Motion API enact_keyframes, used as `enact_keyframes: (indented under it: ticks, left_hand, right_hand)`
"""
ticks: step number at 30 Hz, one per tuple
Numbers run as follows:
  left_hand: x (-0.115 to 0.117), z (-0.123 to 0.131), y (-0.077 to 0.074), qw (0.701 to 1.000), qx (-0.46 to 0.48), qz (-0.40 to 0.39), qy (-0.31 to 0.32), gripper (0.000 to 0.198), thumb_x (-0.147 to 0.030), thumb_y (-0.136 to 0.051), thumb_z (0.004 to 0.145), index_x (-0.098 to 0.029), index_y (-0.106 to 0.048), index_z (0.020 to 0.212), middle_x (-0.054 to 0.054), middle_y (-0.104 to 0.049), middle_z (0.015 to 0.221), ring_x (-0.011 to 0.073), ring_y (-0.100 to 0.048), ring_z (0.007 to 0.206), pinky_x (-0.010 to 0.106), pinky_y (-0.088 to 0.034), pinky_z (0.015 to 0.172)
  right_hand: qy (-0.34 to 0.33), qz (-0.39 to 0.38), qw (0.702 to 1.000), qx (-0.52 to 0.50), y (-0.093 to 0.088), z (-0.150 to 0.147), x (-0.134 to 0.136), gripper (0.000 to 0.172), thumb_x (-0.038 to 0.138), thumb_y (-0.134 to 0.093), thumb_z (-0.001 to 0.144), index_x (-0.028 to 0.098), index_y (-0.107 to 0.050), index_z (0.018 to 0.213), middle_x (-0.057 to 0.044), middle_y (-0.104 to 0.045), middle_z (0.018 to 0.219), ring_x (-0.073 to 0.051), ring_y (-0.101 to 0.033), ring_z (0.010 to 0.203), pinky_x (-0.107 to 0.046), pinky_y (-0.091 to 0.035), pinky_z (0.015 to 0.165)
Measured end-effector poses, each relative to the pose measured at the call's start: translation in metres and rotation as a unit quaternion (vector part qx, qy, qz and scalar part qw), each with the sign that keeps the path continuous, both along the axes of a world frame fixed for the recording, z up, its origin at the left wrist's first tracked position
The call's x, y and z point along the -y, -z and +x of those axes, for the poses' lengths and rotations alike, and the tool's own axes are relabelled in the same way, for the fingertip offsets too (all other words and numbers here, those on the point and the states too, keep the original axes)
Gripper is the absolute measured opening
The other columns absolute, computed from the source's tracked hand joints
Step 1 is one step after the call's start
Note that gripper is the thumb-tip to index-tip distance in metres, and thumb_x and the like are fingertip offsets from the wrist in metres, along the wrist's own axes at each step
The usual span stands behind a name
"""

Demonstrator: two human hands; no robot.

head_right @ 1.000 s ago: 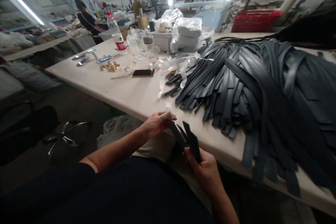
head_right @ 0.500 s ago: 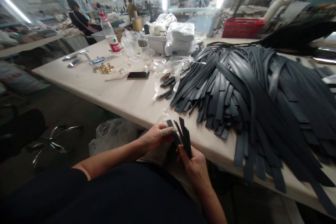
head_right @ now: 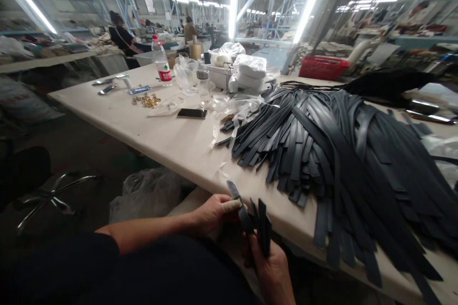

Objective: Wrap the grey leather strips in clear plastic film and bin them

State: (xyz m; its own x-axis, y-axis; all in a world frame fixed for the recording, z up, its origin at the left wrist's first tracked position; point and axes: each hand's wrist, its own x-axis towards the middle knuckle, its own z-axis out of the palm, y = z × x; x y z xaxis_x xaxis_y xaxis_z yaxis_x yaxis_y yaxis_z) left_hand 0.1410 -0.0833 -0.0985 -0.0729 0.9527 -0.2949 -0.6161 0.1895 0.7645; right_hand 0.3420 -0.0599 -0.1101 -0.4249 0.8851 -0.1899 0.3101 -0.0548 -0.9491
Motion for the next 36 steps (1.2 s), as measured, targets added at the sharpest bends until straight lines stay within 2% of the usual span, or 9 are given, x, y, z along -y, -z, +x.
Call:
enact_keyframes:
  ticks: [5, 8, 11, 14, 18, 26, 30, 32, 36]
  left_hand:
    - [0.003, 0.003, 0.005, 1.000, 0.002, -0.012, 0.007, 0.050, -0.048, -0.091, 0.055, -0.010, -0.075, 0.082, 0.007, -0.071, 0.077, 0.0142, -0.062, 0.070, 0.028, -0.046, 0.075]
    - [0.009, 0.010, 0.007, 0.998, 0.018, -0.040, 0.055, 0.049, -0.046, -0.092, 0.054, -0.010, -0.076, 0.082, 0.007, -0.072, 0.078, 0.0148, -0.063, 0.070, 0.029, -0.047, 0.076]
    - [0.012, 0.016, 0.007, 0.995, 0.028, -0.058, 0.081, 0.050, -0.046, -0.092, 0.054, -0.010, -0.076, 0.085, 0.006, -0.072, 0.079, 0.0143, -0.064, 0.069, 0.027, -0.047, 0.073]
    - [0.009, 0.015, 0.007, 0.996, 0.037, -0.063, 0.045, 0.054, -0.048, -0.092, 0.054, -0.014, -0.075, 0.091, 0.005, -0.073, 0.082, 0.0107, -0.062, 0.065, 0.024, -0.045, 0.068]
    - [0.007, 0.011, 0.010, 0.997, 0.053, -0.060, 0.006, 0.050, -0.047, -0.093, 0.052, -0.013, -0.074, 0.085, 0.006, -0.073, 0.086, 0.0125, -0.064, 0.073, 0.025, -0.047, 0.071]
    - [0.014, 0.021, 0.004, 0.996, 0.037, -0.055, 0.063, 0.050, -0.044, -0.094, 0.051, -0.009, -0.075, 0.081, 0.008, -0.071, 0.078, 0.0162, -0.063, 0.070, 0.031, -0.049, 0.076]
    - [0.012, 0.010, 0.002, 1.000, 0.000, -0.022, -0.008, 0.047, -0.045, -0.093, 0.053, -0.010, -0.076, 0.079, 0.009, -0.073, 0.080, 0.0154, -0.063, 0.072, 0.028, -0.047, 0.072]
    - [0.013, 0.006, 0.003, 0.999, -0.023, -0.020, -0.029, 0.047, -0.046, -0.093, 0.053, -0.011, -0.077, 0.080, 0.009, -0.073, 0.080, 0.0156, -0.063, 0.073, 0.027, -0.047, 0.071]
    - [0.016, 0.009, 0.003, 0.999, -0.009, -0.029, 0.026, 0.048, -0.045, -0.094, 0.050, -0.009, -0.078, 0.079, 0.009, -0.073, 0.078, 0.0162, -0.063, 0.072, 0.029, -0.048, 0.074]
  right_hand:
    - [-0.011, -0.033, 0.999, 0.012, -0.005, 0.009, 0.000, 0.059, 0.071, -0.065, 0.076, 0.013, -0.071, 0.084, -0.003, -0.063, 0.058, -0.017, -0.058, 0.047, -0.028, -0.046, 0.049]
    - [-0.038, -0.045, 0.998, 0.036, 0.003, 0.017, 0.006, 0.059, 0.073, -0.064, 0.075, 0.015, -0.069, 0.069, -0.006, -0.066, 0.061, -0.020, -0.062, 0.052, -0.029, -0.048, 0.052]
    - [-0.020, -0.052, 0.998, 0.036, 0.014, 0.022, 0.011, 0.057, 0.073, -0.064, 0.077, 0.016, -0.070, 0.074, -0.006, -0.067, 0.062, -0.021, -0.063, 0.053, -0.030, -0.050, 0.054]
    - [-0.010, -0.070, 0.997, 0.030, 0.024, 0.027, 0.015, 0.059, 0.073, -0.065, 0.075, 0.015, -0.070, 0.088, -0.004, -0.067, 0.060, -0.020, -0.061, 0.050, -0.029, -0.048, 0.051]
    - [-0.021, -0.033, 0.997, 0.063, 0.029, 0.028, 0.022, 0.059, 0.074, -0.063, 0.075, 0.016, -0.069, 0.081, -0.005, -0.066, 0.056, -0.020, -0.060, 0.051, -0.029, -0.047, 0.051]
    - [-0.081, 0.011, 0.995, 0.054, 0.015, 0.009, 0.010, 0.061, 0.074, -0.054, 0.082, 0.015, -0.069, 0.077, -0.006, -0.068, 0.063, -0.021, -0.063, 0.055, -0.030, -0.051, 0.055]
    - [-0.081, -0.013, 0.995, 0.048, 0.026, 0.028, 0.016, 0.061, 0.073, -0.059, 0.080, 0.015, -0.075, 0.092, -0.007, -0.072, 0.069, -0.022, -0.066, 0.059, -0.029, -0.053, 0.059]
    - [-0.045, 0.000, 0.997, 0.067, 0.032, 0.033, 0.022, 0.062, 0.076, -0.059, 0.077, 0.016, -0.075, 0.084, -0.006, -0.070, 0.063, -0.021, -0.064, 0.056, -0.029, -0.051, 0.055]
    - [-0.038, 0.050, 0.995, 0.082, 0.030, 0.019, 0.022, 0.062, 0.078, -0.056, 0.079, 0.019, -0.068, 0.064, -0.004, -0.063, 0.055, -0.019, -0.058, 0.052, -0.028, -0.046, 0.053]
